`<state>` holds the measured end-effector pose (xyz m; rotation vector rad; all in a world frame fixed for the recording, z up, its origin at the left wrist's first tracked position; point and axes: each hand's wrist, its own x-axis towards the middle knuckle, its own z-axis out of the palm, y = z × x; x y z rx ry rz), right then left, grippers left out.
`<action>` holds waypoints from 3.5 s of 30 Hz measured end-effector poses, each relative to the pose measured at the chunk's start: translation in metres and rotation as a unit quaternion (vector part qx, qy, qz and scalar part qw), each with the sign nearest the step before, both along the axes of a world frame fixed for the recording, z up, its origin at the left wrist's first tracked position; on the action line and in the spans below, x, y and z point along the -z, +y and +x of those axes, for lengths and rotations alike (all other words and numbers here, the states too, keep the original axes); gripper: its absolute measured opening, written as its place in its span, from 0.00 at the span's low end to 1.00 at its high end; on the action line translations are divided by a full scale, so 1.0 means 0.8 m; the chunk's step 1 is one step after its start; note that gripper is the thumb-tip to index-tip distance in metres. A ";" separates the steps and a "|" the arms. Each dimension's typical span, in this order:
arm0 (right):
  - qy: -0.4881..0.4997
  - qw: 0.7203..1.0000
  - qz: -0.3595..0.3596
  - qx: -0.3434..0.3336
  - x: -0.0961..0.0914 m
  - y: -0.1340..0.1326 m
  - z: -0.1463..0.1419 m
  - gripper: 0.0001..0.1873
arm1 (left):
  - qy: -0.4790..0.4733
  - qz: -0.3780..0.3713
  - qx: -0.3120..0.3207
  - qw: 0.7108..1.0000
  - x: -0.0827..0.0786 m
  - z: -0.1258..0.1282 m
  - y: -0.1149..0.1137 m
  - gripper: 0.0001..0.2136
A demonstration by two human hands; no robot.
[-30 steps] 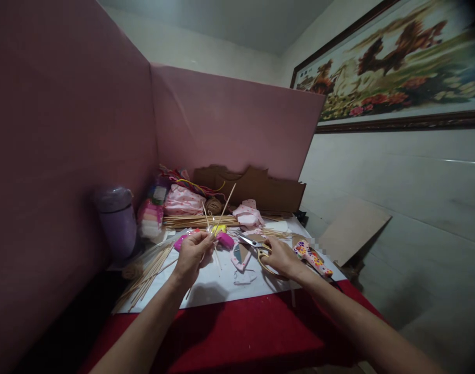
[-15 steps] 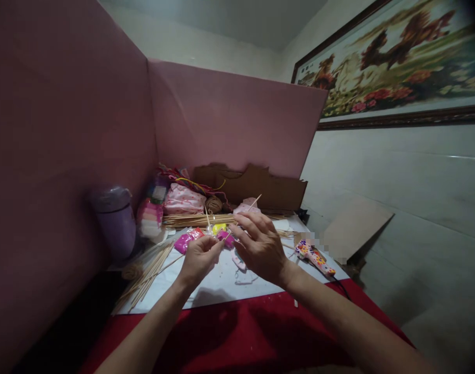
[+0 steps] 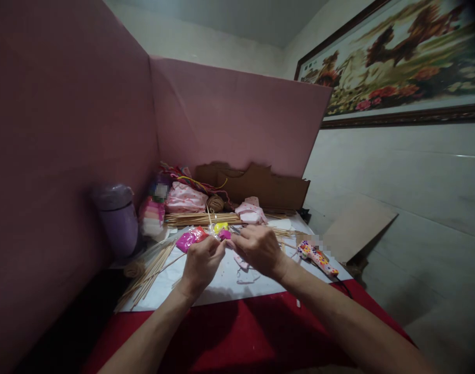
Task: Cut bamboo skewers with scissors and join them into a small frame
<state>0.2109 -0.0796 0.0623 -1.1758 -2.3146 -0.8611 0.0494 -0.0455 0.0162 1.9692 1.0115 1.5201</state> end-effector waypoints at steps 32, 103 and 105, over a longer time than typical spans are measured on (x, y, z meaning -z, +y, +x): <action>0.243 0.917 -0.269 0.169 0.060 0.069 -0.031 0.18 | -0.101 -0.141 0.007 0.985 0.012 -0.009 0.028 0.08; 0.575 0.626 -0.489 -0.197 0.120 0.055 -0.050 0.03 | -0.065 -0.222 0.165 0.959 -0.008 -0.023 0.027 0.07; 0.572 0.622 -0.495 -0.203 0.119 0.056 -0.050 0.03 | -0.063 -0.214 0.165 0.961 -0.009 -0.023 0.026 0.07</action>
